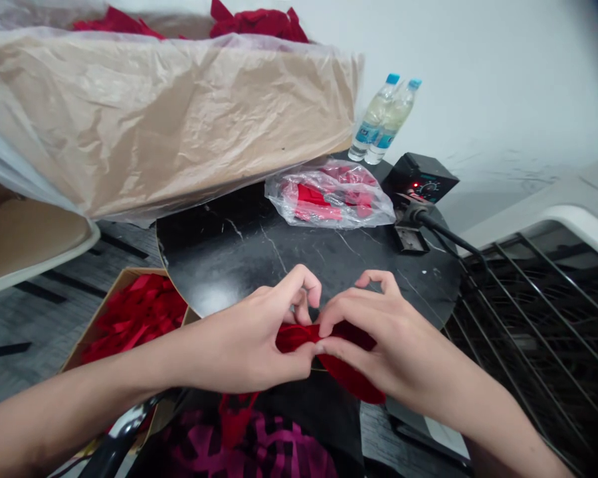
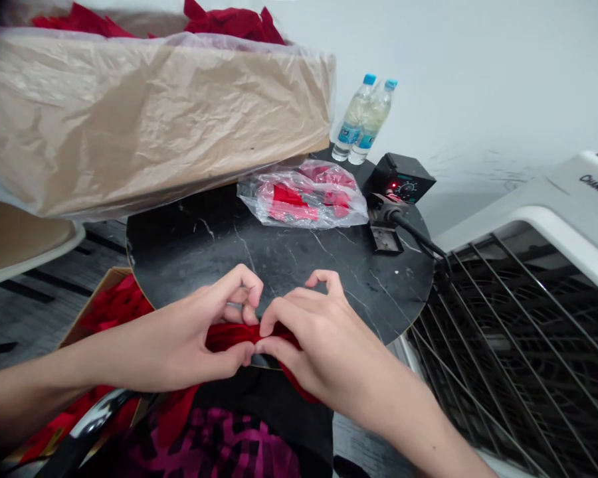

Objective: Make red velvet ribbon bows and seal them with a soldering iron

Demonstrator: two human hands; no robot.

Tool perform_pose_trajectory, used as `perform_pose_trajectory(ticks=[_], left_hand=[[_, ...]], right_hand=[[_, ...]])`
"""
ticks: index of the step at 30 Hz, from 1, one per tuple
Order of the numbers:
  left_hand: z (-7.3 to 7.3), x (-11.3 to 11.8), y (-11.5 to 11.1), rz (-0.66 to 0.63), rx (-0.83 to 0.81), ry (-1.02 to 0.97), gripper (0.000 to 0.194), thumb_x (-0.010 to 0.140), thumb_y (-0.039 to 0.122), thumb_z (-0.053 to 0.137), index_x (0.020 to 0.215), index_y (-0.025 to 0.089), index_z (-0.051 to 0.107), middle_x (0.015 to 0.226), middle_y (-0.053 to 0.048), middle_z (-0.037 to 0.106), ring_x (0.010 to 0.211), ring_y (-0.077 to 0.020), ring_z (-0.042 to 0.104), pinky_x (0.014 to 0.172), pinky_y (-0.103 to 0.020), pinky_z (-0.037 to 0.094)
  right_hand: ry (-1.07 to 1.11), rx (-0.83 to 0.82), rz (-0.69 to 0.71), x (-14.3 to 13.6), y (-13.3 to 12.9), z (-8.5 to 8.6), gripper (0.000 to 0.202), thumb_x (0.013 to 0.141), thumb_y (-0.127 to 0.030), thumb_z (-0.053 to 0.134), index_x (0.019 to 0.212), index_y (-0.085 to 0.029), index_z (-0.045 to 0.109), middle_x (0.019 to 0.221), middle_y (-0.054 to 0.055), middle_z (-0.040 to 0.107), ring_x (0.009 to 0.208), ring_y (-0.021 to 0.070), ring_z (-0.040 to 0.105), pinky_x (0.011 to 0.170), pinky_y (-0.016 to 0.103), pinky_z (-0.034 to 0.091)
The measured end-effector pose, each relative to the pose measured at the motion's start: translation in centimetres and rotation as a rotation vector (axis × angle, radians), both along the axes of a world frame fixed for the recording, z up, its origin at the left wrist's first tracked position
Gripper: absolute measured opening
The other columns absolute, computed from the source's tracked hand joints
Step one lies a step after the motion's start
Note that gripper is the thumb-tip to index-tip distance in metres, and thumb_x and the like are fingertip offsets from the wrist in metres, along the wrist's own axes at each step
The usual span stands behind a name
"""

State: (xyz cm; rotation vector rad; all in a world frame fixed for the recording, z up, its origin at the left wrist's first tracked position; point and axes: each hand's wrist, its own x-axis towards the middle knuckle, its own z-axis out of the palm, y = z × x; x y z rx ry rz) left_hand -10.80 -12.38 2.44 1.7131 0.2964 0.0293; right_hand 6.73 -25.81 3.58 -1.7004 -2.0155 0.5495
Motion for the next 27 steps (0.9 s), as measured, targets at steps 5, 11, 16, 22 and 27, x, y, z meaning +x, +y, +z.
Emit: perform_pose_trajectory(ticks=[5, 11, 16, 22, 27], left_hand=[[0.4, -0.2, 0.3, -0.066, -0.241, 0.049, 0.031, 0.092, 0.029, 0.068, 0.103, 0.025, 0.039, 0.088, -0.002, 0.067, 0.079, -0.0172, 0.069, 0.073, -0.031, 0.056], [0.1, -0.4, 0.7, -0.006, -0.348, 0.055, 0.033, 0.092, 0.034, 0.069, 0.1, 0.025, 0.038, 0.087, 0.001, 0.064, 0.076, -0.0173, 0.072, 0.074, -0.034, 0.059], [-0.1, -0.4, 0.5, 0.065, -0.242, 0.019, 0.029, 0.092, 0.033, 0.069, 0.1, 0.026, 0.042, 0.08, 0.005, 0.059, 0.071, -0.0158, 0.073, 0.066, -0.027, 0.056], [-0.2, -0.4, 0.4, 0.088, -0.237, 0.021, 0.032, 0.087, 0.03, 0.074, 0.102, 0.025, 0.047, 0.084, 0.004, 0.059, 0.079, -0.0189, 0.075, 0.07, -0.027, 0.058], [-0.3, -0.3, 0.8, 0.076, -0.265, 0.053, 0.036, 0.083, 0.026, 0.078, 0.101, 0.025, 0.047, 0.081, 0.003, 0.065, 0.079, -0.0211, 0.076, 0.073, -0.031, 0.059]], right_hand=[[0.111, 0.033, 0.112, 0.8, 0.9, 0.0, 0.013, 0.091, -0.023, 0.075, 0.089, -0.023, 0.063, 0.083, -0.008, 0.07, 0.071, 0.0094, 0.06, 0.101, 0.037, 0.032], [0.21, -0.023, 0.083, 1.3, 1.5, -0.2, 0.021, 0.086, -0.034, 0.081, 0.101, -0.026, 0.068, 0.092, -0.006, 0.076, 0.081, 0.0133, 0.064, 0.093, 0.033, 0.04], [0.242, -0.147, -0.037, 1.4, 0.8, 0.0, 0.019, 0.092, -0.029, 0.071, 0.111, -0.029, 0.072, 0.093, -0.003, 0.076, 0.087, 0.0157, 0.066, 0.079, 0.027, 0.047], [0.36, -0.217, -0.096, 0.8, 1.1, -0.2, 0.01, 0.093, -0.031, 0.07, 0.098, -0.024, 0.074, 0.092, -0.002, 0.077, 0.075, 0.0133, 0.07, 0.069, 0.023, 0.051], [0.369, -0.196, -0.111, 0.9, 1.1, -0.3, 0.011, 0.093, -0.031, 0.069, 0.097, -0.024, 0.076, 0.091, -0.002, 0.078, 0.075, 0.0139, 0.071, 0.069, 0.023, 0.053]])
